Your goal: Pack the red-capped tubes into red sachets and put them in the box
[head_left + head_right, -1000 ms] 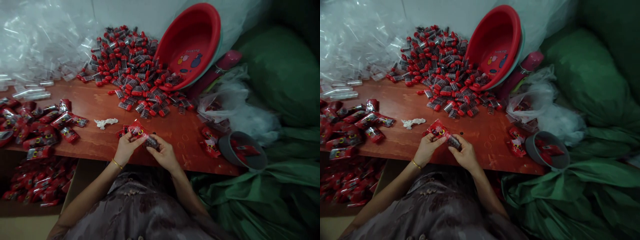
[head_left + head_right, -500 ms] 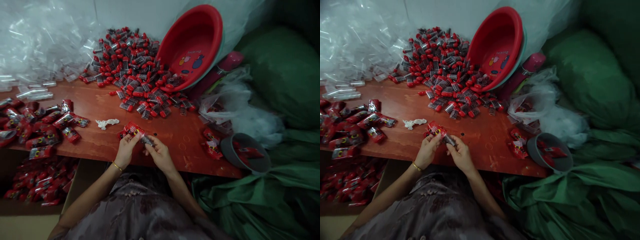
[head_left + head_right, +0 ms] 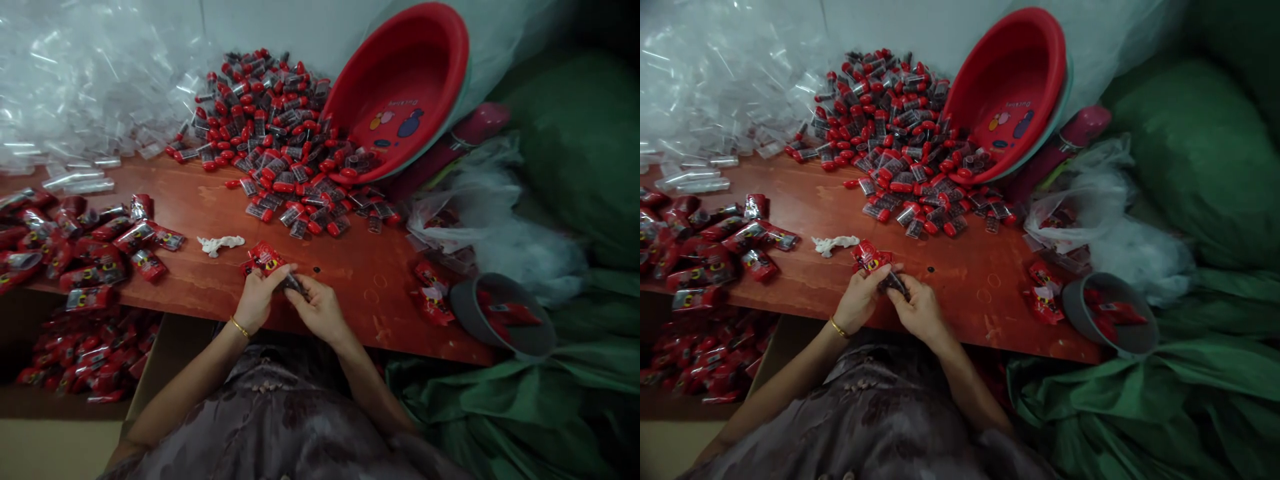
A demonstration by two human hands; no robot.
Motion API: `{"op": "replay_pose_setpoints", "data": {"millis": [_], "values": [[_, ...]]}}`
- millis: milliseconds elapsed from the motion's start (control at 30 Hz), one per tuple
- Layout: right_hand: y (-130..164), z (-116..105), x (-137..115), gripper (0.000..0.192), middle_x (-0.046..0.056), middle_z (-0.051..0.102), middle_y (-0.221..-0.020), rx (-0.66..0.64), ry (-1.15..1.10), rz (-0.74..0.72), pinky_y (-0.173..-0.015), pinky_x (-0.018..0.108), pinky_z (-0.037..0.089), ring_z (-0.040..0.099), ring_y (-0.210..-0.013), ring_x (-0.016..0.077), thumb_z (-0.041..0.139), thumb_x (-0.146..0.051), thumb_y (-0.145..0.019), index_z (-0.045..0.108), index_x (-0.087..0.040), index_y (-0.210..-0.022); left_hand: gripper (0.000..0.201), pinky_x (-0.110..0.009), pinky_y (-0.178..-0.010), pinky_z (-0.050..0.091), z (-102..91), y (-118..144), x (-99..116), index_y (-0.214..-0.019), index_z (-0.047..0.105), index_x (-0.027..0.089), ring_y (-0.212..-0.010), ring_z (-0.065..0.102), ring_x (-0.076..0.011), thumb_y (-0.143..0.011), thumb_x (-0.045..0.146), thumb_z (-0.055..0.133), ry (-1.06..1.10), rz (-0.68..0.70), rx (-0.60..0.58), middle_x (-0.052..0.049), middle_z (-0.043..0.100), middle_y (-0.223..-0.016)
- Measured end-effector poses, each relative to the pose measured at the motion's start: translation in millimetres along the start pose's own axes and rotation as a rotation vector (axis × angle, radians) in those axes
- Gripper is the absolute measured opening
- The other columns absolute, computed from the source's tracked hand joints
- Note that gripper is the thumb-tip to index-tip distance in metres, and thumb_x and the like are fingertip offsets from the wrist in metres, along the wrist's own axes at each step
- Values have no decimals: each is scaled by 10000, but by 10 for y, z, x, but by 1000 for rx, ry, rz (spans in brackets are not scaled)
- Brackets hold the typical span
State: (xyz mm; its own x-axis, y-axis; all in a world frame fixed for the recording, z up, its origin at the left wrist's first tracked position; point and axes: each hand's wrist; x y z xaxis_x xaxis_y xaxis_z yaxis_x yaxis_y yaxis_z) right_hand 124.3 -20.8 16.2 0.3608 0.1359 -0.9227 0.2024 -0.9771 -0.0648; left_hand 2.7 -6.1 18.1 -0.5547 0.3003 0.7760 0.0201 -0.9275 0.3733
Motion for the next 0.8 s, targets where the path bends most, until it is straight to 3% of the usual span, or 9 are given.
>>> {"op": "replay_pose_setpoints", "data": {"millis": [200,400,567,733,800], "values": [[-38,104,37,234,6,651,-706,4,-197,57,-519,225,463,537,-548,115,550,-340,-798,669,-166,-897,290,-252,-681,466,-28,-20,9,-693,735,129,-644,605,-132,-506,331,828,-99,49,-2,-40,711,-678],[-9,154,15,160,14,659,-699,67,0,-13,-594,234,468,586,-627,135,556,-303,-789,652,-176,-811,328,-245,-682,457,-51,-42,25,-764,743,124,-664,603,-127,-564,376,808,-44,54,-20,-47,711,-723],[-1,211,46,188,19,663,-731,49,-246,85,-539,229,485,585,-618,132,587,-341,-771,631,-171,-838,303,-234,-660,451,-80,-36,-22,-751,744,129,-630,578,-110,-563,355,816,-105,55,-79,-18,691,-669],[-53,195,55,257,-77,551,-528,66,-455,235,-385,189,414,435,-359,55,686,-391,-700,564,-193,-809,358,-246,-695,472,-108,-3,38,-792,740,145,-706,617,-138,-569,417,806,-42,64,-75,-37,711,-744],[-52,188,61,293,-92,538,-499,68,-505,254,-364,181,397,433,-334,52,717,-405,-668,538,-201,-781,383,-251,-702,475,-117,5,60,-803,738,137,-738,631,-154,-602,461,776,-6,69,-78,-60,719,-776]]}}
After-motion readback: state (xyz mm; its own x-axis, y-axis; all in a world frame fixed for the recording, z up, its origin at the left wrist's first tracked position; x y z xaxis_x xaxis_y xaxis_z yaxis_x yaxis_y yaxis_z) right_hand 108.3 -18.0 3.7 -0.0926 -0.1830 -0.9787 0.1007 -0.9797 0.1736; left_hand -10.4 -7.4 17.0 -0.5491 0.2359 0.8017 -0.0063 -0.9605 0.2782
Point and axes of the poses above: each hand's wrist, its own y-axis away from the middle knuckle, its own z-axis out of the palm, x = y × z
